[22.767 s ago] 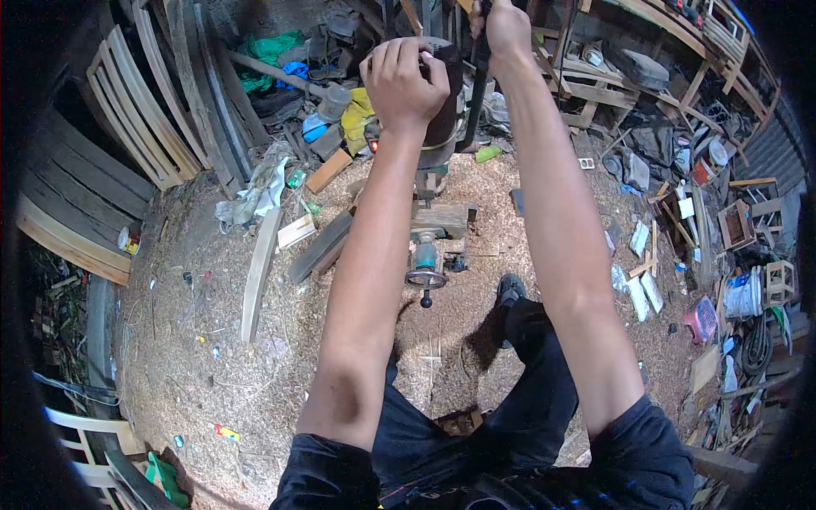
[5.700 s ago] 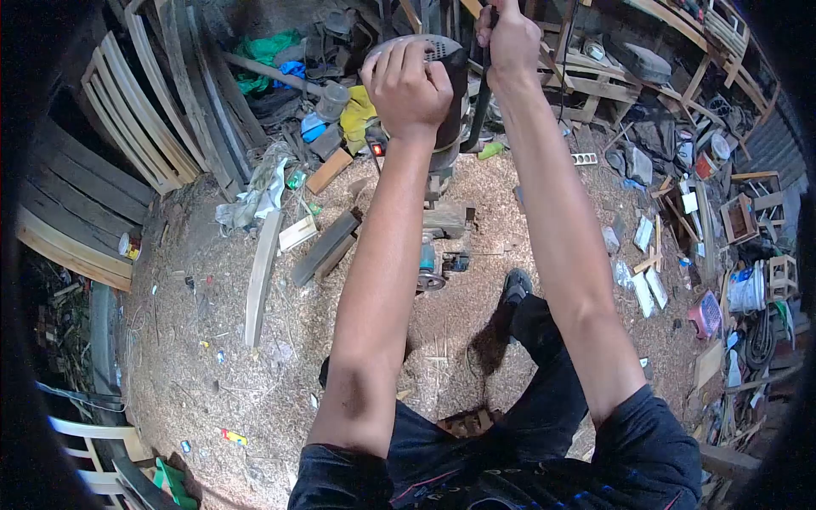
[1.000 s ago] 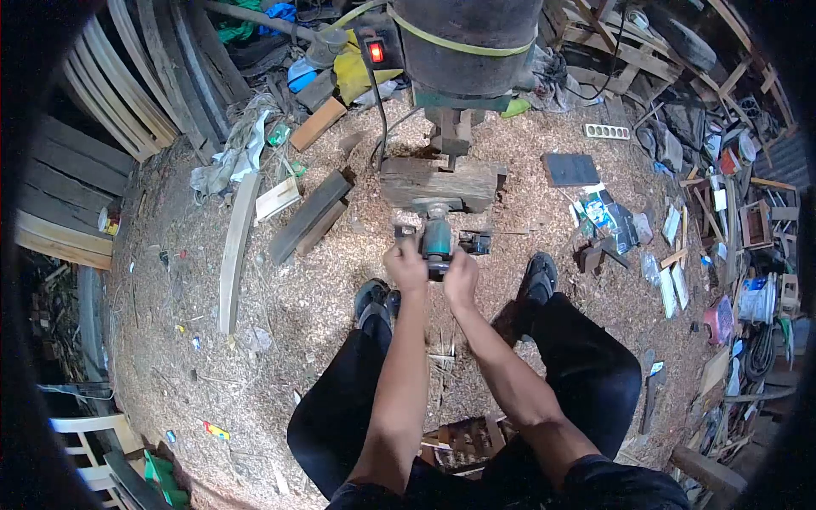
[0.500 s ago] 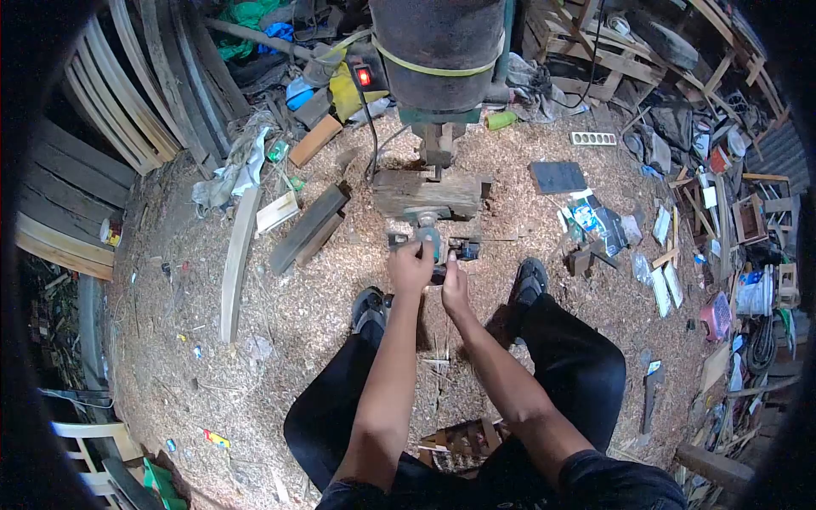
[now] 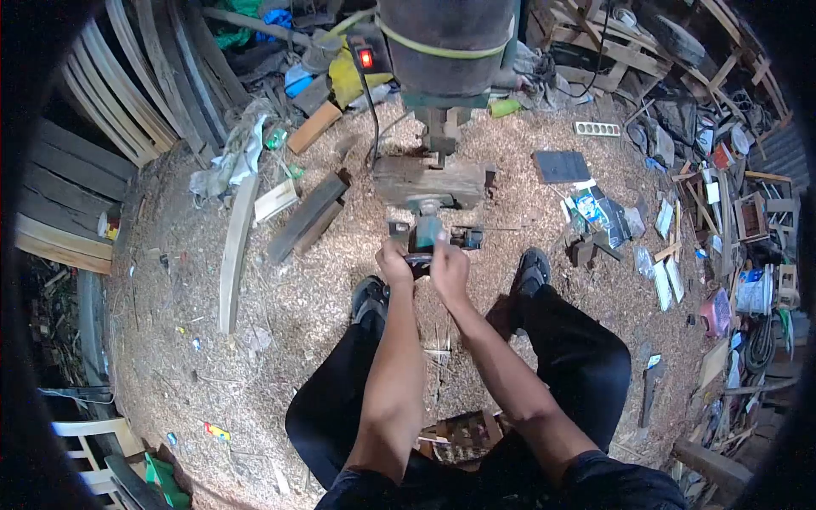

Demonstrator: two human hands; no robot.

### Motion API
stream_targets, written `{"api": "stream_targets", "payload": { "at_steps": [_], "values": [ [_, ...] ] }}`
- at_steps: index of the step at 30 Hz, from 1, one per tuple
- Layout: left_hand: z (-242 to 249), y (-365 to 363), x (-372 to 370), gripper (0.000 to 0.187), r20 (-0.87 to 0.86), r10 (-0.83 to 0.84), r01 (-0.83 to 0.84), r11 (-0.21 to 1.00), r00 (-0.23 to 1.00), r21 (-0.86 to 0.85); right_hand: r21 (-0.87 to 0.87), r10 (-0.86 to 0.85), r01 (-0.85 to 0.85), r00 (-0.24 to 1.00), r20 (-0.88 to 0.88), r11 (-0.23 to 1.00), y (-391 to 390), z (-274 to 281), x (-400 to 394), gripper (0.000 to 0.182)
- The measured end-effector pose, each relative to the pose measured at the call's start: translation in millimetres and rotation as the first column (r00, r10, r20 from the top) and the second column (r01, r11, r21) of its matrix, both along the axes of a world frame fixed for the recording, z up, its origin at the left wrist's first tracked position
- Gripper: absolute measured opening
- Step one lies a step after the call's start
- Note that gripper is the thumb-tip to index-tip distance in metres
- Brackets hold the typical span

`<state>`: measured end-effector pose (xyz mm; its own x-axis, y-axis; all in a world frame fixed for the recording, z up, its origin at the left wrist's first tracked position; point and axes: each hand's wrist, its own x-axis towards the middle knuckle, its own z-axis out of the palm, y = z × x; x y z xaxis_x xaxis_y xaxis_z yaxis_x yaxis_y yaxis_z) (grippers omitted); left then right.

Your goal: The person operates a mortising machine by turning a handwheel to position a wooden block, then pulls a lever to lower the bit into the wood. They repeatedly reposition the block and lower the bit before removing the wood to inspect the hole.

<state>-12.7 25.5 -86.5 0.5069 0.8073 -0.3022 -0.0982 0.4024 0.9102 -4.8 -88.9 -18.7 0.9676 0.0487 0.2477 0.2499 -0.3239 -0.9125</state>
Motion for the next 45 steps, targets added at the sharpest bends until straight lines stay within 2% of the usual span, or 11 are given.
{"api": "stream_targets", "payload": {
  "at_steps": [4, 9, 12, 16, 20, 25, 30, 32, 37, 41, 45],
  "values": [
    [65.7, -13.4, 0.2, 0.032, -0.381, -0.254, 0.457, 0.537, 0.889, 0.709, 0.566, 0.039, 0.306, 0.856, -0.515, 0.765, -1.6, -71.2, 4.7, 0.049],
    [84.8, -29.1, 4.3, 0.039, -0.323, -0.133, 0.339, 0.567, 0.937, 0.751, 0.61, 0.011, 0.471, 0.786, -0.618, 0.637, 11.0, -58.7, 1.3, 0.045],
    [21.0, -2.0, -0.8, 0.036, -0.146, -0.206, 0.246, 0.893, 0.968, 0.375, 0.123, -0.024, 0.077, 0.922, -0.387, 0.989, 0.3, -31.3, 3.9, 0.048],
    [2.4, -5.3, -0.1, 0.034, 0.19, 0.094, -0.064, 0.986, 0.977, -0.157, -0.424, -0.087, -0.05, 0.951, -0.297, 0.904, 14.3, 18.7, 9.2, 0.056],
    [26.3, -5.3, -6.4, 0.035, -0.066, -0.098, 0.11, 0.969, 0.993, 0.221, 0.04, -0.048, 0.059, 0.969, -0.243, 0.997, -1.2, -15.2, 0.3, 0.055],
    [67.4, -21.7, 3.8, 0.03, -0.368, -0.2, 0.416, 0.526, 0.908, 0.742, 0.616, 0.132, 0.369, 0.778, -0.615, 0.696, -3.7, -63.8, 7.0, 0.055],
    [51.5, -14.0, 0.4, 0.038, -0.272, -0.263, 0.378, 0.663, 0.926, 0.646, 0.32, -0.099, 0.279, 0.872, -0.48, 0.906, 1.5, -30.3, 1.3, 0.047],
    [40.5, -9.1, -1.2, 0.036, 0.085, -0.14, 0.143, 0.99, 0.986, -0.023, -0.185, -0.142, 0.063, 0.882, -0.45, 0.981, 10.3, -16.4, 13.0, 0.053],
    [12.9, -3.0, -5.2, 0.034, 0.225, -0.101, 0.129, 0.985, 0.969, -0.114, -0.107, -0.084, 0.054, 0.95, -0.301, 0.993, 9.8, 4.2, 5.4, 0.046],
    [61.1, 1.0, -9.8, 0.028, -0.232, -0.243, 0.299, 0.921, 0.942, 0.249, -0.056, -0.076, 0.069, 0.987, -0.139, 0.996, -3.4, 28.5, 19.9, 0.019],
    [179.3, -10.1, 12.5, 0.019, -0.005, -0.177, 0.129, 0.7, 0.984, 0.702, 0.153, -0.102, 0.091, 0.993, 0.064, 0.984, -18.2, 89.7, 54.8, 0.018]
  ]
}}
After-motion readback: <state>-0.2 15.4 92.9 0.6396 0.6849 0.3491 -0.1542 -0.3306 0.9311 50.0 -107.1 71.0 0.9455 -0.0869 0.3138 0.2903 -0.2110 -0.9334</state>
